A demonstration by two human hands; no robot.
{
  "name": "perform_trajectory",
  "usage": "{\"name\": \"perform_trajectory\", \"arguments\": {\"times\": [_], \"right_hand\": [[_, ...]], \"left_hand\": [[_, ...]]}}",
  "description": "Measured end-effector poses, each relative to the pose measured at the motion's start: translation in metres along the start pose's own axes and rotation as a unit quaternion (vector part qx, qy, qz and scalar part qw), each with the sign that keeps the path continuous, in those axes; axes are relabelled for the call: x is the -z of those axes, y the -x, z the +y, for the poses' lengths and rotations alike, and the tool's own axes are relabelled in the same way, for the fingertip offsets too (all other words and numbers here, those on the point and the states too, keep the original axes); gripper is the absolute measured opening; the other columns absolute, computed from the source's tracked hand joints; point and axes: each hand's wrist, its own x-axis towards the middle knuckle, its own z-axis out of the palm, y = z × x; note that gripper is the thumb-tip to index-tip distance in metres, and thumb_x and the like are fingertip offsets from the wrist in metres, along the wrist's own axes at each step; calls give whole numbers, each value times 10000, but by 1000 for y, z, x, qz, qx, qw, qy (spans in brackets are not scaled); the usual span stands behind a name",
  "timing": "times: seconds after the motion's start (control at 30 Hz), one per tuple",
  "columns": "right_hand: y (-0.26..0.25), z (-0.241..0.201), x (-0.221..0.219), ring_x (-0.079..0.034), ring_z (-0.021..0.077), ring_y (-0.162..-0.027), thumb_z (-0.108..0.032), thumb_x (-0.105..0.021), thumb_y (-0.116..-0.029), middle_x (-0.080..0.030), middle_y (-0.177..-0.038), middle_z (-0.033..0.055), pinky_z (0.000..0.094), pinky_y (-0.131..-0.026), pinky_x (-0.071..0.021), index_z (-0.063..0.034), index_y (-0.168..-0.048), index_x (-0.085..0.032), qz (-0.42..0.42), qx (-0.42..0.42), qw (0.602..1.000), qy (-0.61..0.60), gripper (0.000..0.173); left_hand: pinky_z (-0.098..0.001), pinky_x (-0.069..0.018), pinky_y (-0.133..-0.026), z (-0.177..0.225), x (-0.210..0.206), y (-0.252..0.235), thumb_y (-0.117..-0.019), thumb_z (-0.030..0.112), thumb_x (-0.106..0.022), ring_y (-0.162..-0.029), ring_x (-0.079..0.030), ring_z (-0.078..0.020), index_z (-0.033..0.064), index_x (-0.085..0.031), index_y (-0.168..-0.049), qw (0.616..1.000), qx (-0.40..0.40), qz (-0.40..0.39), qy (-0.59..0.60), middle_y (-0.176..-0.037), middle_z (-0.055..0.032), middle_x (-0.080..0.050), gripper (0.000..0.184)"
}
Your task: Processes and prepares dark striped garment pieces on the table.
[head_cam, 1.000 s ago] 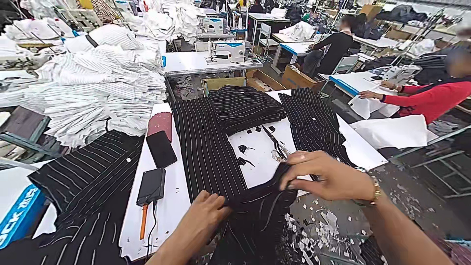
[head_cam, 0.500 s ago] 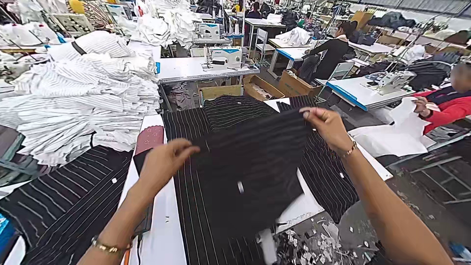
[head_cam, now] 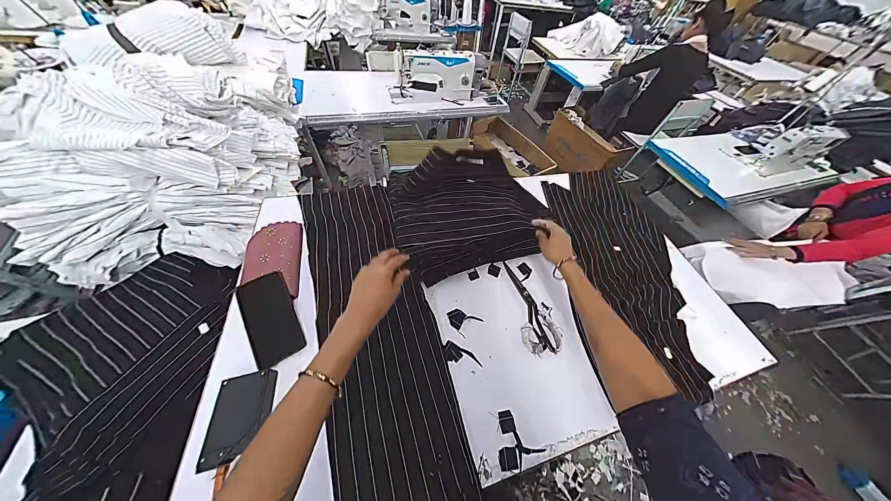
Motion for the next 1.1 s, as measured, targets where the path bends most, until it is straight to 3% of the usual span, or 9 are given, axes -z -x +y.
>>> {"name": "perform_trajectory", "arguments": {"times": [0.13, 0.27, 0.37, 0.67, 0.73, 0.77, 0.83, 0.97, 1.1], "right_hand": [[85, 8, -71, -526, 395, -1353, -46, -504, -1009, -597, -1381, 259, 505, -1167, -393, 66, -1303, -625, 58, 99, 993, -15, 337], [160, -11, -136, -538, 349, -1361, -168, -547, -1019, -603, -1417, 198, 478, -1166, -402, 11, -1310, -664, -82, 206, 970, -101, 362], [196, -28, -164, -464, 366, -1423, -374, -608, -985, -556, -1476, 192, 515, -1201, -329, -16, -1350, -648, -160, 187, 965, -91, 513], [314, 15, -112, -633, 342, -1224, -143, -657, -951, -708, -1216, 161, 497, -1086, -473, -25, -1029, -767, -151, 242, 955, -85, 180], [346, 34, -78, -700, 279, -1044, -289, -682, -944, -753, -1028, 101, 494, -960, -536, -68, -971, -785, -145, 220, 963, -52, 245], [360, 38, -62, -686, 208, -775, -374, -668, -930, -719, -783, 48, 444, -749, -556, -83, -911, -793, -117, 194, 973, -31, 318], [377, 36, -43, -488, 138, -456, -430, -605, -943, -532, -522, 5, 379, -488, -432, -72, -932, -789, -84, 145, 986, -23, 402], [383, -10, -67, -715, 229, -722, -243, -661, -968, -748, -935, 116, 429, -666, -602, -68, -1091, -781, -88, 128, 987, -37, 246], [373, -65, -90, -669, 296, -1071, -466, -669, -962, -623, -1318, 152, 472, -902, -547, -100, -1425, -575, -276, -22, 959, 62, 597]], "left_hand": [[-574, -413, -1114, -36, -24, 83, -1028, 166, -586, -1359, -526, -387, 35, -658, -1329, 996, 61, -11, 57, -1461, -210, -552, 336], [-602, -469, -1012, -71, -41, 184, -946, 118, -628, -1259, -540, -484, -70, -541, -1386, 970, 169, 130, 113, -1386, -337, -523, 485], [-509, -517, -970, -69, -54, 235, -968, 79, -651, -1176, -603, -408, -105, -398, -1454, 920, 297, 98, 237, -1333, -325, -548, 578], [-377, -575, -744, -43, -61, 248, -968, 142, -704, -804, -686, -199, -35, -330, -1496, 877, 343, 21, 336, -1111, -194, -672, 670], [-374, -577, -716, -40, -59, 247, -958, 179, -728, -759, -678, -192, -26, -333, -1494, 876, 346, -7, 334, -1058, -183, -677, 696], [-369, -575, -704, -39, -59, 247, -953, 182, -737, -738, -671, -187, -24, -340, -1490, 879, 344, -19, 330, -1027, -175, -675, 699], [-352, -568, -667, -40, -61, 247, -946, 164, -743, -676, -656, -173, -26, -383, -1465, 887, 334, -32, 317, -952, -156, -674, 659], [-339, -571, -628, -45, -63, 246, -934, 128, -750, -618, -647, -162, -31, -416, -1435, 892, 326, -22, 314, -893, -142, -677, 623], [-355, -574, -631, -47, -67, 252, -929, 130, -759, -632, -649, -181, -31, -418, -1433, 887, 332, -11, 322, -914, -153, -667, 629]]}}
